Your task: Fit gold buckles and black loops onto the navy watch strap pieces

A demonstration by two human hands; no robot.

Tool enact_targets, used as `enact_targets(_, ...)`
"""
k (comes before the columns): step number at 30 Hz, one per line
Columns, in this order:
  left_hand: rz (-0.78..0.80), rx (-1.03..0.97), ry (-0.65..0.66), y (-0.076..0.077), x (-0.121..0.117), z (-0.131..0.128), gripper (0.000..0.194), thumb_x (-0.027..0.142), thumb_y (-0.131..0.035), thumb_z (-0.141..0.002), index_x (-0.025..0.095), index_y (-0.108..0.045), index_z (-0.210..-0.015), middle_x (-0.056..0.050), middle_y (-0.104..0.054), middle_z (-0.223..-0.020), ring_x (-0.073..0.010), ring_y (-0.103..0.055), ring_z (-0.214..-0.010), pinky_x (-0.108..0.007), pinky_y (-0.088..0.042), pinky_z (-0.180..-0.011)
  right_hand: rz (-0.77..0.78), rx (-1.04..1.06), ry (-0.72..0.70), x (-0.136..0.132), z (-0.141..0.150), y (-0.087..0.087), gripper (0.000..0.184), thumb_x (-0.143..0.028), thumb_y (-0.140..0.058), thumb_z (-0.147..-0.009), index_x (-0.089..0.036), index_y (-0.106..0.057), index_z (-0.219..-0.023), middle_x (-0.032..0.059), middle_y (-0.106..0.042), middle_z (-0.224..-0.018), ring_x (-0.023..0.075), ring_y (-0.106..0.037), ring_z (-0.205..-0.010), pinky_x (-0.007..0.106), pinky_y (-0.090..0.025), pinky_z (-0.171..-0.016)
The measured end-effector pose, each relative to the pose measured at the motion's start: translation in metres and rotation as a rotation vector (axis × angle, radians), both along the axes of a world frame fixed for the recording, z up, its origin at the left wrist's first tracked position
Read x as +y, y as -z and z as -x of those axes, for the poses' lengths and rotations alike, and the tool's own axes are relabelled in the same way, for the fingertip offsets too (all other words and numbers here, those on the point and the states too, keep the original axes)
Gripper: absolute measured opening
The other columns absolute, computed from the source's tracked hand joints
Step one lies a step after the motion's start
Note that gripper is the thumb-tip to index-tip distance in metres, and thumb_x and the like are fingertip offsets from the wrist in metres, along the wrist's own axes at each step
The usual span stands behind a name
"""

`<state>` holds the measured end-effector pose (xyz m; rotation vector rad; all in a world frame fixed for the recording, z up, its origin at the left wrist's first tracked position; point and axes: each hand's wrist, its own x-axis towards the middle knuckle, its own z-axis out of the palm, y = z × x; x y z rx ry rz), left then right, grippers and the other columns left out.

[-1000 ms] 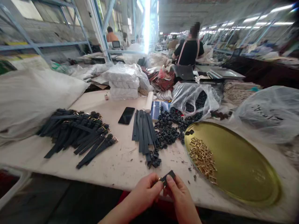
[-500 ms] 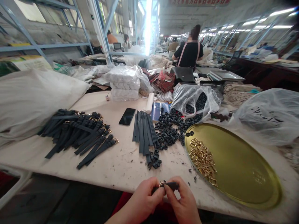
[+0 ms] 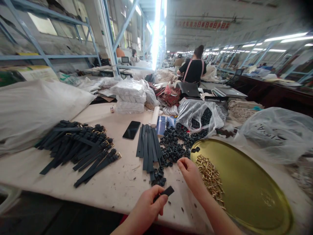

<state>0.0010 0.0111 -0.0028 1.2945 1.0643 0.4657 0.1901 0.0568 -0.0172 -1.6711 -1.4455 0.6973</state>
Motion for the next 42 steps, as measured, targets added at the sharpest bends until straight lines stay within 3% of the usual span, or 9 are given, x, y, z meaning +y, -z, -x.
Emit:
enact_targets(4,0.022,0.003,-0.062,0.006,0.004,-0.001,0.023,0.04,-0.043,-0.078,0.018,-0.045,-0.076,0.009,-0.042,-0.044,-0.0053,-0.03,-0.033,-0.016,-0.022,-0.034,-0.044,-0.071,0.042,0.033,-0.009,0.006,0.011,-0.028,-0.055,-0.069,-0.021,-0.054,-0.061,0.0016,-0.048,-0.069,0.0176,-0.044,-0.064,0.032,-0.034,-0.065)
enact_targets(8,-0.016,0.022,-0.139,0.0,0.015,-0.001,0.024,0.042,-0.042,-0.078,0.018,-0.044,-0.074,0.009,-0.041,-0.042,-0.0059,-0.03,-0.033,-0.017,-0.022,-0.034,-0.008,-0.015,-0.005,0.015,0.002,-0.003,0.017,-0.036,-0.051,-0.074,-0.02,-0.053,-0.069,0.0012,-0.048,-0.069,0.0169,-0.045,-0.063,0.03,-0.036,-0.061)
enact_targets(12,-0.087,0.032,-0.195,-0.012,0.022,-0.005,0.025,0.042,-0.042,-0.079,0.018,-0.047,-0.073,0.008,-0.041,-0.044,-0.0064,-0.033,-0.037,-0.017,-0.026,-0.039,0.293,0.489,-0.224,-0.026,0.018,-0.021,0.025,-0.043,-0.049,-0.078,-0.019,-0.051,-0.071,-0.002,-0.05,-0.063,0.0125,-0.045,-0.058,0.026,-0.039,-0.059)
enact_targets(15,-0.106,0.075,-0.102,-0.015,0.019,-0.006,0.024,0.038,-0.044,-0.078,0.017,-0.049,-0.068,0.008,-0.039,-0.044,-0.0068,-0.035,-0.04,-0.017,-0.029,-0.042,0.403,0.774,-0.218,-0.048,0.027,-0.022,0.027,-0.044,-0.054,-0.076,-0.017,-0.052,-0.07,-0.0016,-0.053,-0.066,0.0119,-0.046,-0.062,0.026,-0.039,-0.064)
enact_targets(21,-0.031,0.184,0.091,-0.016,0.011,0.0,0.02,0.034,-0.044,-0.076,0.017,-0.05,-0.067,0.008,-0.038,-0.043,-0.0079,-0.036,-0.039,-0.018,-0.025,-0.039,0.342,0.769,-0.186,-0.057,0.034,-0.011,0.03,-0.044,-0.066,-0.064,-0.018,-0.056,-0.076,-0.0034,-0.053,-0.061,0.0119,-0.047,-0.056,0.026,-0.037,-0.058)
enact_targets(29,-0.058,-0.006,0.057,-0.02,-0.002,0.001,0.027,0.013,-0.039,-0.075,0.017,-0.042,-0.101,0.005,-0.053,-0.066,-0.0071,-0.041,-0.051,-0.019,-0.033,-0.052,0.338,0.697,-0.111,-0.071,0.04,-0.01,0.028,-0.042,-0.065,-0.065,-0.017,-0.061,-0.077,-0.0028,-0.055,-0.06,0.0111,-0.045,-0.054,0.025,-0.037,-0.056)
enact_targets(32,-0.05,-0.037,0.04,-0.016,-0.005,0.003,0.026,0.012,-0.037,-0.075,0.017,-0.041,-0.1,0.005,-0.053,-0.066,-0.0068,-0.041,-0.052,-0.019,-0.033,-0.054,0.319,0.721,-0.161,-0.079,0.046,-0.011,0.03,-0.045,-0.065,-0.066,-0.017,-0.06,-0.075,-0.0028,-0.054,-0.057,0.0122,-0.047,-0.054,0.025,-0.038,-0.055)
enact_targets(37,-0.079,0.018,0.042,-0.015,-0.006,0.005,0.022,0.02,-0.041,-0.079,0.017,-0.042,-0.1,0.004,-0.056,-0.066,-0.0093,-0.047,-0.056,-0.02,-0.034,-0.055,0.334,0.963,-0.162,-0.086,0.049,-0.013,0.042,-0.053,-0.042,-0.08,-0.016,-0.063,-0.077,0.0016,-0.057,-0.064,0.0132,-0.049,-0.06,0.026,-0.04,-0.06)
enact_targets(42,-0.131,0.192,0.068,-0.019,-0.006,0.007,0.028,0.03,-0.048,-0.077,0.019,-0.044,-0.102,0.004,-0.057,-0.065,-0.012,-0.05,-0.059,-0.021,-0.034,-0.055,0.541,1.184,-0.16,-0.09,0.051,-0.007,0.028,-0.043,-0.065,-0.068,-0.019,-0.059,-0.082,-0.0023,-0.055,-0.067,0.0086,-0.045,-0.056,0.02,-0.036,-0.054)
